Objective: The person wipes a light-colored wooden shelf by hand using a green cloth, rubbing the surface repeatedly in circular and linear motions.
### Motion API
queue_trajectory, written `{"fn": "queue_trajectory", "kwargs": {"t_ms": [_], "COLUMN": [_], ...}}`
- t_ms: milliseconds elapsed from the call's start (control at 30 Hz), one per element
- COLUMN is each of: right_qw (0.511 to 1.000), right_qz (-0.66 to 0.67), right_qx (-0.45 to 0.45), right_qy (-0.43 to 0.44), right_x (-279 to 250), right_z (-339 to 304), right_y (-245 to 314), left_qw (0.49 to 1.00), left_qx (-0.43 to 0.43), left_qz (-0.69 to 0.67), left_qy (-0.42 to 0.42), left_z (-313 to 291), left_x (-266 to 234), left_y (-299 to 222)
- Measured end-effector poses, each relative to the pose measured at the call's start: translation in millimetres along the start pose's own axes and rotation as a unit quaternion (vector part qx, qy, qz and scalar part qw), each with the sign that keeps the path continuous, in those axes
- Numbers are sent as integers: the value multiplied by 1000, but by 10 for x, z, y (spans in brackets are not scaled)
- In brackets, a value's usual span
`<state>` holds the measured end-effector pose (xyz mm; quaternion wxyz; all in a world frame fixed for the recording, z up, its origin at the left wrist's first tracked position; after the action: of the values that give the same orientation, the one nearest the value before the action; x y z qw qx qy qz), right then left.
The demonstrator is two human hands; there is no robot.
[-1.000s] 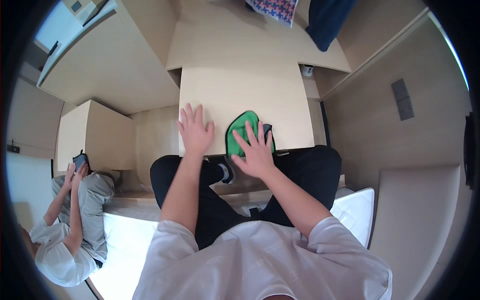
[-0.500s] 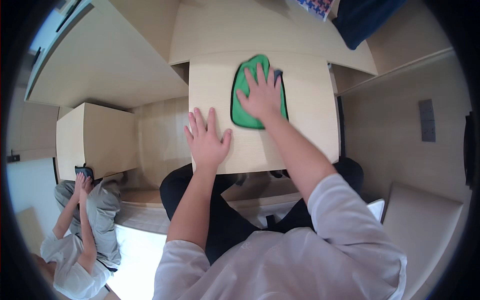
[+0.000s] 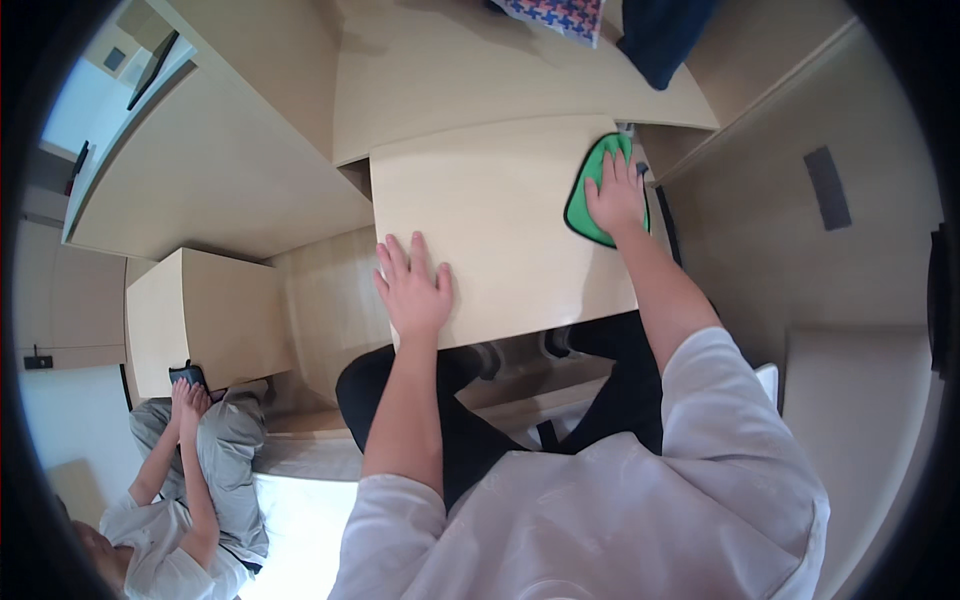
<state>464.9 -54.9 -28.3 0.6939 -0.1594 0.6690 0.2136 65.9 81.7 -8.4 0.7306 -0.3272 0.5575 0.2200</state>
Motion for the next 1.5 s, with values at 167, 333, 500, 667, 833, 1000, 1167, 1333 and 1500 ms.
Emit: {"fn": "queue_trajectory", "kwargs": {"t_ms": [167,333,500,667,833,1000,1167,1333,1500], "right_qw": [999,993,965,952,954,941,937,937,950], "right_qz": [-43,-21,118,145,152,187,186,211,203], "right_qx": [29,-75,-215,-262,-255,-280,-293,-273,-234], "right_qy": [0,92,92,67,47,41,42,53,41], "right_x": [-157,-315,-301,-238,-165,-27,63,4,32], "right_z": [-1216,-2469,-2790,-2192,-1337,-862,-539,-465,-139], "right_y": [-325,475,1399,2122,2745,3379,3881,3933,3262], "left_qw": [1000,999,999,988,997,999,999,999,999], "left_qx": [2,-19,12,18,38,31,47,36,43], "left_qz": [19,40,-2,-125,-20,-32,-25,-23,-24], "left_qy": [7,19,-40,-89,-57,-2,5,12,-3], "left_z": [46,-27,-24,-78,4,-61,-2,-14,0], "left_x": [46,92,106,50,-10,21,-5,30,66], "left_y": [65,172,111,313,101,56,-27,43,-16]}}
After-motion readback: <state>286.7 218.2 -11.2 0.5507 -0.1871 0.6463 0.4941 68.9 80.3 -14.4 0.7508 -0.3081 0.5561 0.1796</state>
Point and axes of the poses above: each hand's wrist, its own z-axis towards the middle knuckle, its own x-axis out of the palm, y = z × x, the point moved 9 cm from there along z, towards the middle knuckle, and after that the axes turned 13 degrees about x, right-handed, at the moved point
